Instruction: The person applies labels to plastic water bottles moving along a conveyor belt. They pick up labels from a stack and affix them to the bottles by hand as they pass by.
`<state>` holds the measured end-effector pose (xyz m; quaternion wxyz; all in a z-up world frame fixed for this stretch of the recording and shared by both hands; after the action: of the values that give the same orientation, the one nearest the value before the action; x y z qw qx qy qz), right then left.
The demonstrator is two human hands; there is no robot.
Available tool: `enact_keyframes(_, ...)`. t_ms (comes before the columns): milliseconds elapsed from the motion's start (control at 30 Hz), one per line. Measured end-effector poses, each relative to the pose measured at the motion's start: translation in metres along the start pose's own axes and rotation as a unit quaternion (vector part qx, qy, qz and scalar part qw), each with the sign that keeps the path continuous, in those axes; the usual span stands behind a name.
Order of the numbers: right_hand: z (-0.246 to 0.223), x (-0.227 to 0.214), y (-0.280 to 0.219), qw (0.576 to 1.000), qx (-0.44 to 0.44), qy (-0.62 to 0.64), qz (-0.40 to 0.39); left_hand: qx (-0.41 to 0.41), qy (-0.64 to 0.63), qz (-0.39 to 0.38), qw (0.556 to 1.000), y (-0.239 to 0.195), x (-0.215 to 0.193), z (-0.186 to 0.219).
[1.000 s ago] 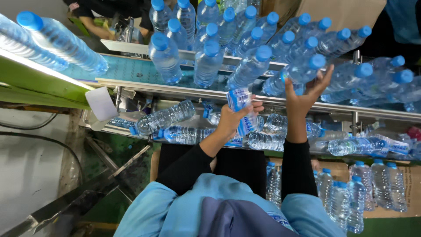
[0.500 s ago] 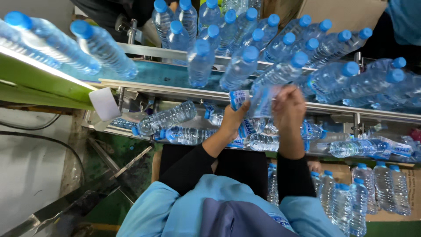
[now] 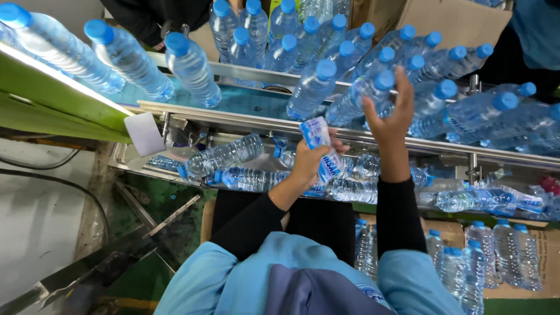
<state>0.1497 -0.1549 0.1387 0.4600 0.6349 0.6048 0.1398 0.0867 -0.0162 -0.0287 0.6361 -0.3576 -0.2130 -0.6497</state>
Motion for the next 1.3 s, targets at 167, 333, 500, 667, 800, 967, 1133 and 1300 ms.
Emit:
enact_keyframes(167, 0.028, -0.025, -0.04, 0.988, 0.148, 0.04, 0.035, 0.033, 0.037, -0.011, 0.999, -0.011, 0.037, 0.037)
enact_keyframes(333, -0.015, -0.05, -0.075, 0.989, -0.047, -0.104, 0.097, -0.066, 0.223, 0.144, 0.962, 0.001, -0.013, 0.001)
enact_keyframes(500, -0.01, -0.008, -0.085, 0.936, 0.229, 0.267, 0.026, -0.093, 0.264, 0.11, 0.954, 0.017, -0.032, -0.051)
enact_keyframes(667, -0.006, -0.043, -0.03, 0.882, 0.254, 0.39, 0.077, -0.106, 0.284, 0.068, 0.951, -0.016, 0.032, 0.011)
enact_keyframes(800, -0.061, -0.08, 0.025, 0.997, 0.0, 0.045, 0.065, -0.111, 0.166, 0.028, 0.979, -0.01, 0.033, 0.014)
enact_keyframes(967, -0.071, -0.1, 0.013, 0.927, -0.177, -0.298, 0.146, -0.111, 0.105, -0.022, 0.988, -0.008, 0.032, 0.002)
enact_keyframes(1133, -0.032, -0.109, 0.0, 0.995, 0.055, -0.011, 0.086, -0.091, 0.116, -0.081, 0.986, -0.016, 0.044, 0.005)
enact_keyframes(1300, -0.029, -0.117, 0.014, 0.997, 0.015, -0.064, 0.05, -0.112, 0.14, -0.095, 0.979, -0.016, 0.047, -0.009)
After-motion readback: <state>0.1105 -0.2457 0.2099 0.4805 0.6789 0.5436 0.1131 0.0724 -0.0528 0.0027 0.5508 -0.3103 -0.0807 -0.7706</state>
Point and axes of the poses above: each hand's wrist, its own y-axis towards the middle knuckle, its own x-axis out of the palm, z = x × y, the point moved 10 cm from there along y, towards the middle knuckle, and after that the axes turned 13 degrees about y, right-handed, at the moved point
